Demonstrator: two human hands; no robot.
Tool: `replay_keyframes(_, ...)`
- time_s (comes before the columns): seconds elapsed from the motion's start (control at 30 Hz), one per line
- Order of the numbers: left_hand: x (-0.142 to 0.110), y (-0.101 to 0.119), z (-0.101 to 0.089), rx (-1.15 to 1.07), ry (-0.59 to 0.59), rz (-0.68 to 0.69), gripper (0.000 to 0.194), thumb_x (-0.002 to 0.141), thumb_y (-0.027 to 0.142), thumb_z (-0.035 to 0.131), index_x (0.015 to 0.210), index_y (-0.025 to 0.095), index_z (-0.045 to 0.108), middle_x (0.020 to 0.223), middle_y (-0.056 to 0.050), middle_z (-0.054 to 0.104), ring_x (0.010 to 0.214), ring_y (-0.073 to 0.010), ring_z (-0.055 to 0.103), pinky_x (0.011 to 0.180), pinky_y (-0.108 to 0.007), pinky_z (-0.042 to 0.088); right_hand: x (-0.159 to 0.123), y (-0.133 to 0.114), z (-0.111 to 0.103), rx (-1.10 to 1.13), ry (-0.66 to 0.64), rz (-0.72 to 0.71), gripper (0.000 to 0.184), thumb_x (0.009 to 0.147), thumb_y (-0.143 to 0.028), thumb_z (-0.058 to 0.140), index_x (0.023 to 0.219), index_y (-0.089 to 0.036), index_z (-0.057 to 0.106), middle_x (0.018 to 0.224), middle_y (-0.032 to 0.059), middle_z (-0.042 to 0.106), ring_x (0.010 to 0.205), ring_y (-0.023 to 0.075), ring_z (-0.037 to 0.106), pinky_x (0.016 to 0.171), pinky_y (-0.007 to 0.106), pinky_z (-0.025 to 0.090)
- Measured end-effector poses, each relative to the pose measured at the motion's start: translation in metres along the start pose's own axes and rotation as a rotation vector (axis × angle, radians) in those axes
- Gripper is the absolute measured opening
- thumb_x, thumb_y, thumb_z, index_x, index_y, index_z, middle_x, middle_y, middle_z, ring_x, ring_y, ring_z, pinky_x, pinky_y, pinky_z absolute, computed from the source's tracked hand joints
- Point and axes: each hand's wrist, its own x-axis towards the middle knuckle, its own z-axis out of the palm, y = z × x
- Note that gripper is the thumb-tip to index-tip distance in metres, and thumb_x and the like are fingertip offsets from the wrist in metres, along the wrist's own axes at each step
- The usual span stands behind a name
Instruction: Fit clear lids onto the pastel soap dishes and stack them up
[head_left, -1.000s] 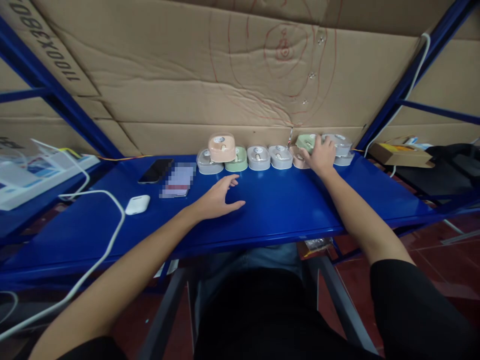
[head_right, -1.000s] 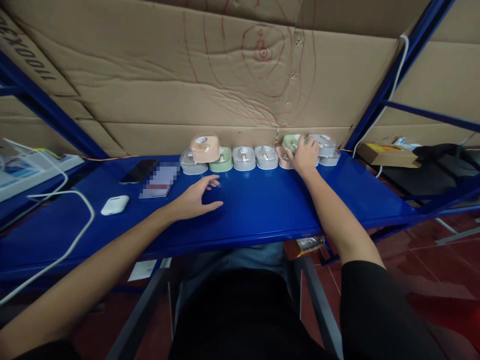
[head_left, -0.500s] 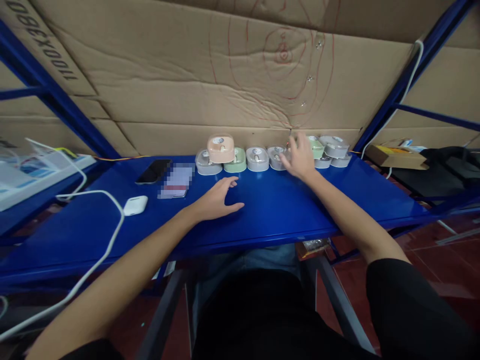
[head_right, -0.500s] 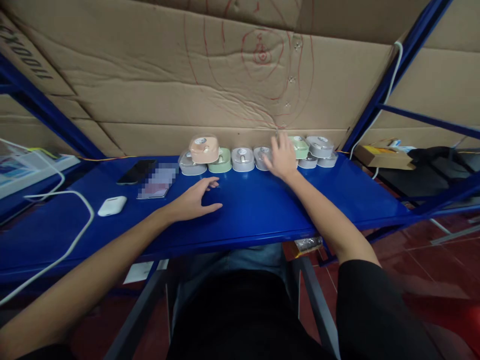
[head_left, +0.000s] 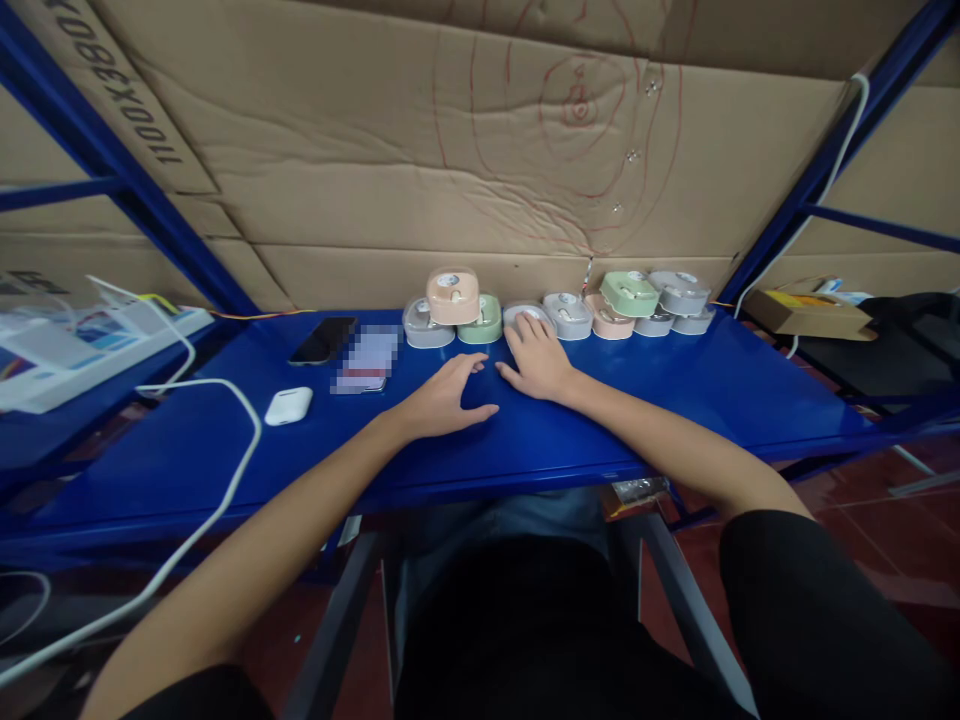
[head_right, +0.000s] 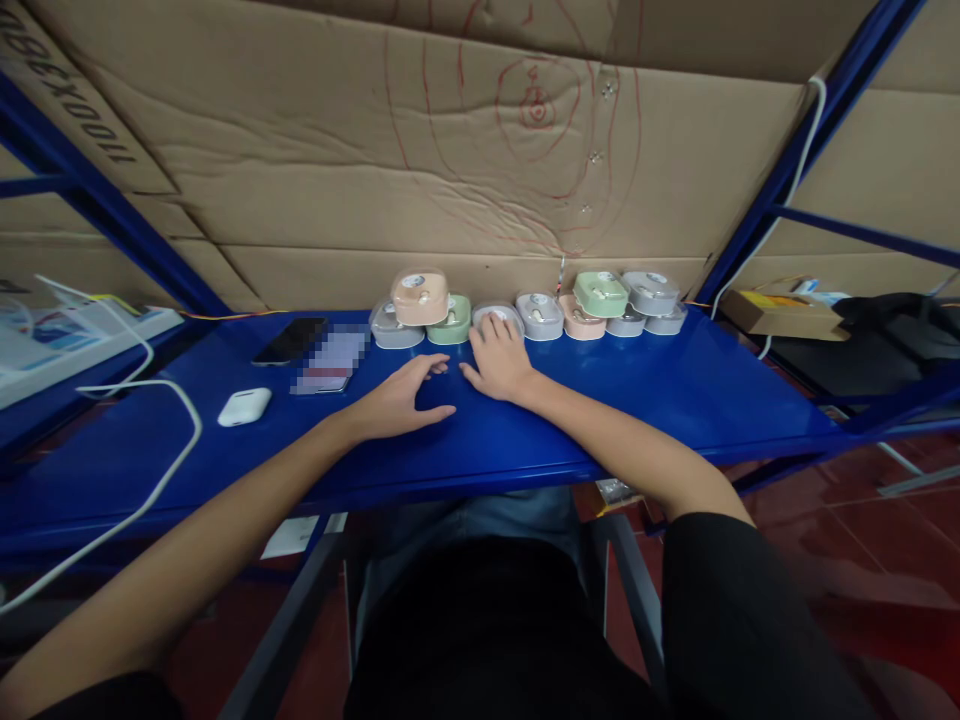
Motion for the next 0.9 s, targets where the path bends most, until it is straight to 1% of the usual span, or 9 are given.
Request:
replay_keyframes(0.07,0.0,-0.001,0.001,-0.014,0.031,0.007,0.088,0.092,0.06,0.074,0.163,0.017,0.045,0.157,-0.023,0.062,0.146,-0.041,0.064,0.124,-0.06,0.054,-0.021,-0.001,-0.015,0.046,0.073,-0.013,0.06,0.11,-0.051,0.054,0.147,-0.005,0.068,0.158,0.0285,0.064,0.151,0.0443,0.055,0.13,0.058,0.039)
replay_keyframes(0.17,0.0,-0.002,0.003,-0.046,0.079,0.006,0.092,0.091,0.061,0.078,0.165,0.018,0.043,0.157,-0.022,0.063,0.147,-0.0404,0.064,0.124,-0.061,0.053,-0.037,-0.006,-0.037,0.076,0.171,0.103,0.066,0.107,-0.057,0.059,0.15,-0.007,0.066,0.157,0.0276,0.064,0.148,0.0458,0.057,0.127,0.06,0.043)
replay_keyframes(0.23,0.0,-0.002,0.003,-0.075,0.095,0.001,0.101,0.086,0.063,0.084,0.167,0.02,0.041,0.158,-0.021,0.062,0.149,-0.0413,0.062,0.125,-0.062,0.052,-0.038,-0.009,-0.047,0.092,0.113,0.238,0.082,0.102,-0.063,0.066,0.157,-0.004,0.059,0.16,0.0321,0.06,0.147,0.0519,0.058,0.12,0.065,0.049)
replay_keyframes(0.3,0.0,-0.003,0.002,-0.109,0.09,0.008,0.112,0.079,0.065,0.092,0.169,0.022,0.04,0.161,-0.021,0.061,0.151,-0.0431,0.06,0.127,-0.064,0.05,-0.036,-0.007,-0.052,0.158,-0.046,0.29,0.089,0.098,-0.068,0.07,0.159,-0.003,0.057,0.152,0.0338,0.065,0.134,0.0536,0.068,0.107,0.066,0.058)
replay_keyframes(0.4,-0.001,-0.004,-0.001,-0.17,0.061,0.062,0.126,0.069,0.065,0.101,0.171,0.023,0.039,0.166,-0.023,0.058,0.153,-0.0461,0.059,0.129,-0.067,0.048,-0.032,0.003,-0.054,0.381,-0.212,-0.007,0.092,0.092,-0.067,0.08,0.163,-0.015,0.055,0.155,0.0248,0.067,0.133,0.0456,0.072,0.109,0.061,0.061)
replay_keyframes(0.47,-0.001,-0.004,-0.003,-0.198,0.046,0.107,0.131,0.066,0.064,0.104,0.172,0.023,0.039,0.17,-0.023,0.055,0.155,-0.0476,0.058,0.13,-0.068,0.046,-0.032,0.012,-0.052,0.53,-0.191,-0.247,0.099,0.087,-0.065,0.086,0.169,-0.022,0.049,0.165,0.0189,0.062,0.147,0.0405,0.065,0.121,0.057,0.055)
replay_keyframes(0.53,-0.001,-0.003,-0.003,-0.205,0.031,0.139,0.131,0.066,0.062,0.105,0.172,0.023,0.038,0.172,-0.024,0.054,0.157,-0.0483,0.056,0.131,-0.069,0.045,-0.034,0.018,-0.048,0.613,-0.16,-0.354,0.105,0.085,-0.066,0.089,0.171,-0.023,0.047,0.168,0.0178,0.059,0.154,0.039,0.059,0.127,0.057,0.05)
replay_keyframes(0.73,-0.002,-0.004,0.0,-0.187,-0.004,0.131,0.126,0.07,0.059,0.102,0.173,0.024,0.037,0.169,-0.023,0.056,0.153,-0.0483,0.06,0.127,-0.067,0.05,-0.035,0.021,-0.041,0.599,-0.172,-0.388,0.097,0.084,-0.061,0.093,0.165,-0.024,0.056,0.151,0.0159,0.071,0.137,0.0374,0.068,0.117,0.055,0.058)
replay_keyframes(0.9,-0.003,-0.003,-0.006,-0.168,0.013,0.12,0.124,0.075,0.052,0.099,0.177,0.024,0.034,0.156,-0.02,0.065,0.144,-0.0437,0.066,0.125,-0.065,0.052,-0.032,0.054,-0.05,0.597,-0.124,-0.249,0.089,0.09,-0.075,0.082,0.161,-0.025,0.061,0.154,0.014,0.071,0.138,0.0364,0.07,0.12,0.054,0.056)
